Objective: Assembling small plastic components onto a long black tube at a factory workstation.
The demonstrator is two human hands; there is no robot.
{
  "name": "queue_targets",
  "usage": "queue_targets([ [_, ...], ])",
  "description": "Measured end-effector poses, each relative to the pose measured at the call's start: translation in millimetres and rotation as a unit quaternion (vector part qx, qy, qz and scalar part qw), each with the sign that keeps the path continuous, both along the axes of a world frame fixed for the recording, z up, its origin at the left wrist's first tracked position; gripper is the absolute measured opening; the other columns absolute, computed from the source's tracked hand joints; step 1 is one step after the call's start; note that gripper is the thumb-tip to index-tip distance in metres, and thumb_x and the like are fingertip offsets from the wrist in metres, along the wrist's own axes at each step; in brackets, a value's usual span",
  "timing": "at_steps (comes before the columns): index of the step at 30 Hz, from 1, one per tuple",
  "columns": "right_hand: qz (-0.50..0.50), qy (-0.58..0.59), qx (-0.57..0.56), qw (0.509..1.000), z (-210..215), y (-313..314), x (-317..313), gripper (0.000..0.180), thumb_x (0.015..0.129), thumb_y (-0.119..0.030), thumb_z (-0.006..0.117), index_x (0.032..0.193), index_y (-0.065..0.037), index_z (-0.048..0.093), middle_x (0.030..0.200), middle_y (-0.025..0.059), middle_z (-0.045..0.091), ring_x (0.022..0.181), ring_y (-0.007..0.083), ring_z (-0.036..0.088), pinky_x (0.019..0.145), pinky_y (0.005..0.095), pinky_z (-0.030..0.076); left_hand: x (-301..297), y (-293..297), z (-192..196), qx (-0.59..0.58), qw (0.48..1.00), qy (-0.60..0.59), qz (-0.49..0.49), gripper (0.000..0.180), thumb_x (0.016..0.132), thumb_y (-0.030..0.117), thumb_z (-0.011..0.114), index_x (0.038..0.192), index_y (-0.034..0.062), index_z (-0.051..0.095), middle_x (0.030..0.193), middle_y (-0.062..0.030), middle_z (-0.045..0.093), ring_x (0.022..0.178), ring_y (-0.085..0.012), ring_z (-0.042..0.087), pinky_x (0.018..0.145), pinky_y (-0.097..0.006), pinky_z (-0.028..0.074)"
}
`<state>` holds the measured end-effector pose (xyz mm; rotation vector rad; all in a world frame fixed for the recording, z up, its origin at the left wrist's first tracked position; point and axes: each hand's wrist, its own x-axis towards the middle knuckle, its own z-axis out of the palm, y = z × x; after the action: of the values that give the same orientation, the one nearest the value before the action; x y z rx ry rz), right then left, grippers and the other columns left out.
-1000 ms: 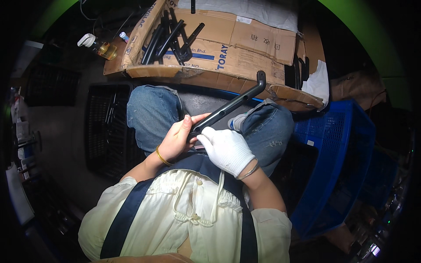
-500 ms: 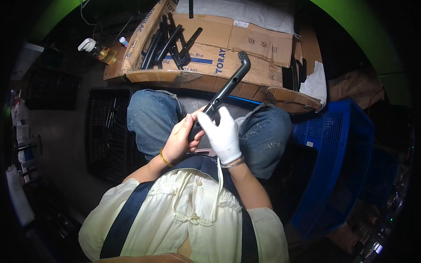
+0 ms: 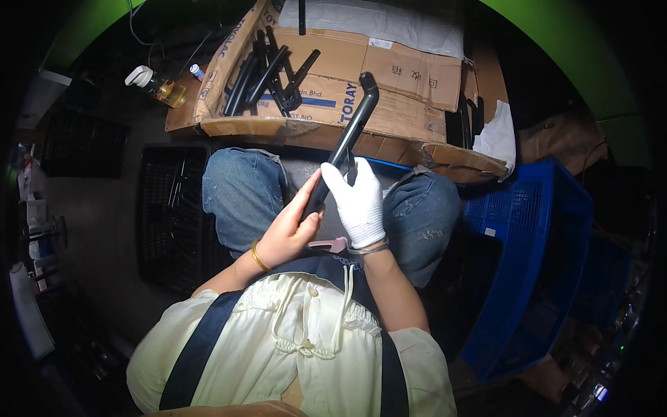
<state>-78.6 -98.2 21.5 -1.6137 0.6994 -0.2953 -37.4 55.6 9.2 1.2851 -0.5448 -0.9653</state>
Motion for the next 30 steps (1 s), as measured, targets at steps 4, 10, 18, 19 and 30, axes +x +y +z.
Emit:
queue_targets([
  [4, 0.02, -0.031, 0.05, 0.998, 2, -5, -1, 0.019, 0.093, -0.021, 0.067, 0.095, -0.003, 0.064, 0.069, -0.0018, 0.057, 0.058, 0.0047, 0.047, 0.051, 0.0237, 0.038, 0, -3, -7, 0.078, 0.902, -0.416, 0.085, 0.059, 0.097, 0.002, 0.047, 0.151, 0.0003, 0.022, 0.104, -0.0074, 0.057, 0.083, -0.013, 0.061, 0.075, -0.028, 0.05],
  [10, 0.143, -0.003, 0.251, 0.957, 8, -7, -15, 0.031, 0.099, -0.021, 0.055, 0.123, -0.002, 0.059, 0.07, -0.0044, 0.054, 0.05, 0.0005, 0.041, 0.044, 0.017, 0.03, 14, -1, 0, -0.108, 0.954, 0.279, 0.01, 0.039, 0.105, 0.026, 0.043, 0.139, 0.0064, 0.038, 0.09, -0.0043, 0.053, 0.062, -0.0083, 0.051, 0.051, -0.022, 0.046],
  [18, 0.109, -0.029, -0.13, 0.985, 11, 4, -45, 0.018, 0.097, -0.013, 0.05, 0.099, -0.001, 0.064, 0.09, 0.0142, 0.065, 0.084, 0.0311, 0.066, 0.073, 0.0386, 0.05, 11, 0, -2, -0.07, 0.957, 0.268, 0.09, 0.052, 0.104, 0.025, 0.043, 0.152, 0.0118, 0.026, 0.096, -0.0048, 0.051, 0.067, -0.008, 0.047, 0.049, -0.02, 0.041],
  [19, 0.13, -0.016, -0.169, 0.977, 16, 5, -47, 0.017, 0.097, -0.013, 0.051, 0.097, -0.001, 0.063, 0.091, 0.0151, 0.065, 0.084, 0.0324, 0.066, 0.073, 0.0387, 0.05, 12, 0, -2, -0.08, 0.954, 0.276, 0.09, 0.053, 0.104, 0.024, 0.043, 0.153, 0.0123, 0.025, 0.096, -0.0049, 0.051, 0.068, -0.0083, 0.047, 0.049, -0.02, 0.041],
  [30, 0.19, 0.039, -0.27, 0.943, 26, 18, -46, 0.014, 0.097, -0.021, 0.053, 0.091, -0.01, 0.056, 0.071, 0.0163, 0.064, 0.065, 0.0389, 0.063, 0.056, 0.0481, 0.049, 3, 4, 5, -0.039, 0.987, 0.15, 0.049, 0.059, 0.102, 0.014, 0.045, 0.156, 0.0118, 0.022, 0.085, 0.0033, 0.048, 0.062, -0.003, 0.04, 0.053, -0.018, 0.035],
])
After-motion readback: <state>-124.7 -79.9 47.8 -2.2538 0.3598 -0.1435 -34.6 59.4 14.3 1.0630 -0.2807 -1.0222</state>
